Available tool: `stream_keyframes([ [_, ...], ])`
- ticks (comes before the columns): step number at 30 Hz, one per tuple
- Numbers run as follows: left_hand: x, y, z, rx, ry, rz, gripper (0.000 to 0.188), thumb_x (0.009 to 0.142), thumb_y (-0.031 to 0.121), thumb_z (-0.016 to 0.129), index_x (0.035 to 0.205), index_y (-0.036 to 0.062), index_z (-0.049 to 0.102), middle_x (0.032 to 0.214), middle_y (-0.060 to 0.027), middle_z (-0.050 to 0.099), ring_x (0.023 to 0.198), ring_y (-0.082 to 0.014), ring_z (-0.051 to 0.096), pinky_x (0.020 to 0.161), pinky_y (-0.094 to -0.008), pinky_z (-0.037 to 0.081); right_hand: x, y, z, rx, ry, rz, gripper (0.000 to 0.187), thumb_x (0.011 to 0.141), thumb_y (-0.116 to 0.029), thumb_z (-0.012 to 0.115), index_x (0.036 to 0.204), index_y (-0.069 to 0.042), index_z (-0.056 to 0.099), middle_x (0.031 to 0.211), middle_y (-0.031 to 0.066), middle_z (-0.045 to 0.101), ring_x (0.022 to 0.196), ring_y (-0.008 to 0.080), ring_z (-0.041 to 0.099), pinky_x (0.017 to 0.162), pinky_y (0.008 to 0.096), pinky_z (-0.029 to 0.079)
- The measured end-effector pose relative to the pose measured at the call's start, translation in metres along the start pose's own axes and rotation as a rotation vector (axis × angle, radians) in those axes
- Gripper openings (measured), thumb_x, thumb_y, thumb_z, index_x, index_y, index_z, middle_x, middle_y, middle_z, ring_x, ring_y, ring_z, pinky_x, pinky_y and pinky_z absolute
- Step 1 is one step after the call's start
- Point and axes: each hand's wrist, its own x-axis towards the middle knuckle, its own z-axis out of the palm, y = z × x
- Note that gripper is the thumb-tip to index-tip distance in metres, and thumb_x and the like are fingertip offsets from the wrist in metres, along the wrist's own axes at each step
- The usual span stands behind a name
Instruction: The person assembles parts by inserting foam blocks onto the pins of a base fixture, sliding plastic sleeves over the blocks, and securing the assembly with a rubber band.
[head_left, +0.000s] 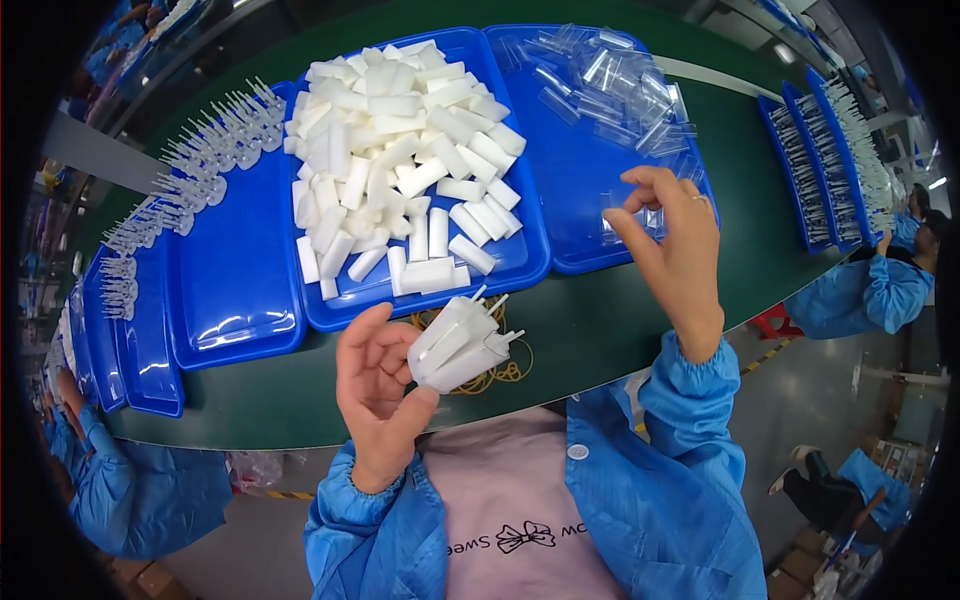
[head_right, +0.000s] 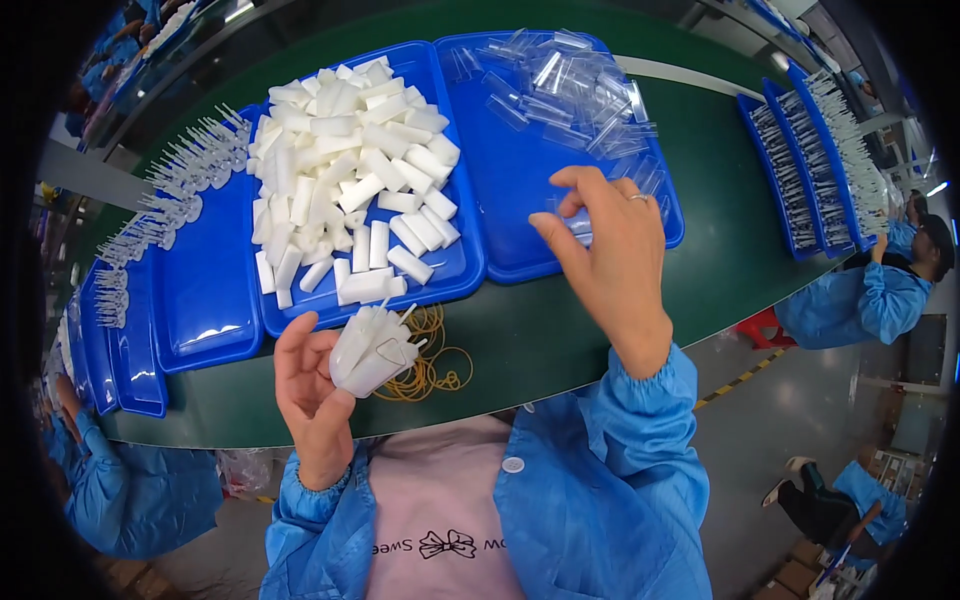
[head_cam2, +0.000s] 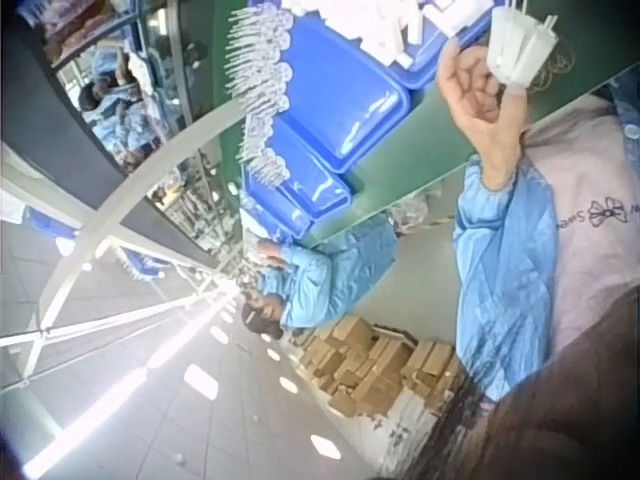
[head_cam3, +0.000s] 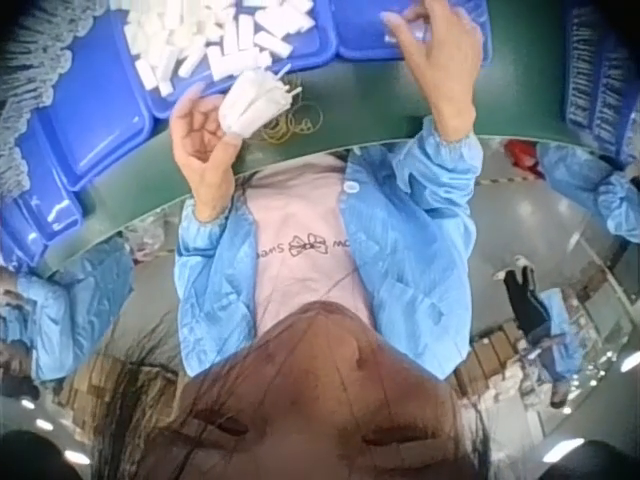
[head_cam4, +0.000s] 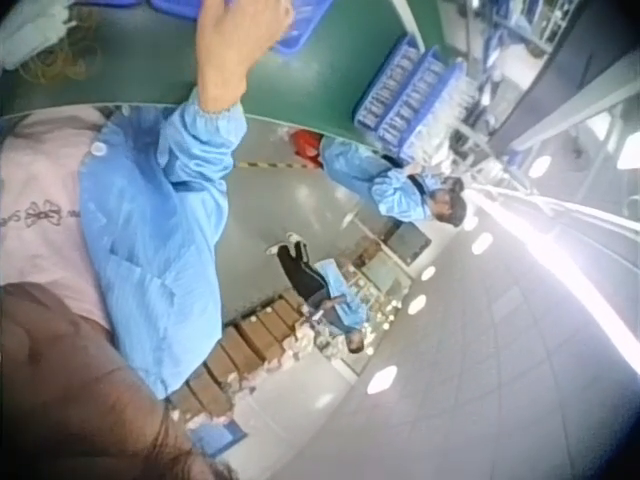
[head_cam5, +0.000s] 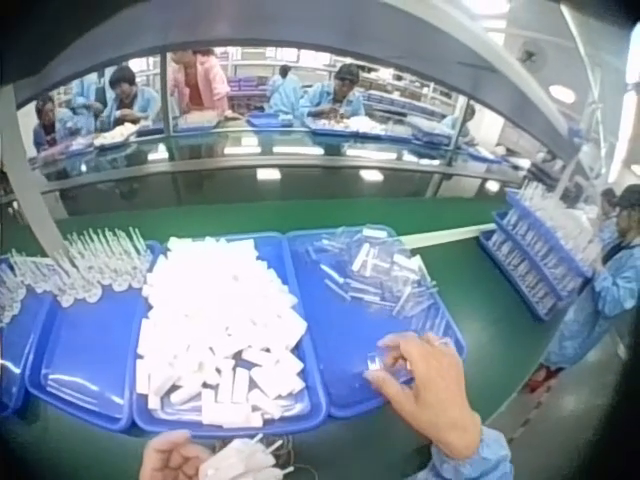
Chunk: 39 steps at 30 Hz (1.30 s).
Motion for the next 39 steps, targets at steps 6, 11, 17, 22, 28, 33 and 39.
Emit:
stream_keyframes([
  [6, 0.002, -0.002, 0.003, -0.004, -0.025, 0.015, 0.067, 0.074, -0.001, 0.064, 0.134, -0.0011, 0.036, 0.113, -0.0130, 0.053, 0.102, -0.0187, 0.058, 0.088, -0.0313, 0.049, 0.006, 0.032, 0.032, -0.349, -0.143, -0.064, 0.039, 0.075, -0.018, 0.072, 0.111, -0.007, 0.059, 0.082, 0.0087, 0.058, 0.076, 0.0243, 0.055, 0.071, 0.0378, 0.040],
  [11, -0.001, -0.007, -0.001, 0.021, -0.057, 0.003, 0.056, 0.076, -0.002, 0.067, 0.127, -0.0038, 0.045, 0.115, -0.0119, 0.052, 0.106, -0.0197, 0.057, 0.093, -0.0330, 0.048, 0.005, 0.017, 0.032, 0.168, -0.185, 0.025, 0.032, 0.079, -0.006, 0.066, 0.110, -0.005, 0.058, 0.088, 0.0079, 0.059, 0.072, 0.0186, 0.057, 0.070, 0.0325, 0.045],
  [17, 0.000, -0.005, 0.004, 0.195, -0.099, 0.114, 0.051, 0.071, -0.005, 0.067, 0.120, -0.0042, 0.054, 0.115, -0.0135, 0.050, 0.107, -0.0210, 0.057, 0.095, -0.0332, 0.048, -0.012, -0.028, 0.010, 1.239, -0.043, 0.204, 0.040, 0.082, -0.002, 0.062, 0.119, 0.000, 0.046, 0.091, 0.0092, 0.059, 0.076, 0.0102, 0.055, 0.070, 0.0228, 0.046],
  [22, -0.002, 0.001, 0.009, 0.326, -0.102, 0.164, 0.049, 0.068, -0.003, 0.070, 0.116, -0.0029, 0.060, 0.113, -0.0140, 0.052, 0.102, -0.0204, 0.057, 0.089, -0.0302, 0.049, -0.025, -0.040, 0.014, 1.088, -0.008, 0.075, 0.029, 0.082, -0.005, 0.066, 0.108, 0.002, 0.055, 0.089, 0.0086, 0.060, 0.074, 0.0096, 0.055, 0.066, 0.0213, 0.044],
  [28, -0.004, 0.005, 0.011, 0.580, -0.074, 0.344, 0.047, 0.063, 0.000, 0.072, 0.109, -0.0013, 0.066, 0.105, -0.0142, 0.056, 0.093, -0.0209, 0.059, 0.078, -0.0282, 0.050, -0.022, -0.055, 0.017, 0.822, -0.123, -0.023, 0.014, 0.075, -0.004, 0.075, 0.084, 0.000, 0.064, 0.082, 0.0078, 0.064, 0.069, 0.0094, 0.056, 0.060, 0.0219, 0.042],
  [33, -0.007, -0.001, 0.013, 0.783, -0.047, 0.566, 0.043, 0.059, 0.004, 0.074, 0.103, 0.0052, 0.070, 0.102, -0.0135, 0.058, 0.081, -0.0227, 0.062, 0.067, -0.0295, 0.053, -0.027, -0.054, 0.026, 1.167, -0.144, 0.232, 0.013, 0.086, -0.006, 0.067, 0.077, 0.000, 0.061, 0.070, -0.0002, 0.057, 0.061, 0.0038, 0.047, 0.054, 0.0198, 0.036],
  [39, -0.007, 0.002, 0.015, 0.907, -0.024, 0.671, 0.046, 0.056, 0.004, 0.074, 0.101, 0.0105, 0.072, 0.099, -0.0118, 0.060, 0.078, -0.0233, 0.063, 0.065, -0.0298, 0.054, -0.033, -0.051, 0.027, 1.051, -0.099, 0.131, 0.011, 0.085, -0.006, 0.068, 0.079, 0.000, 0.061, 0.069, 0.0006, 0.057, 0.060, 0.0039, 0.047, 0.053, 0.0195, 0.036],
])
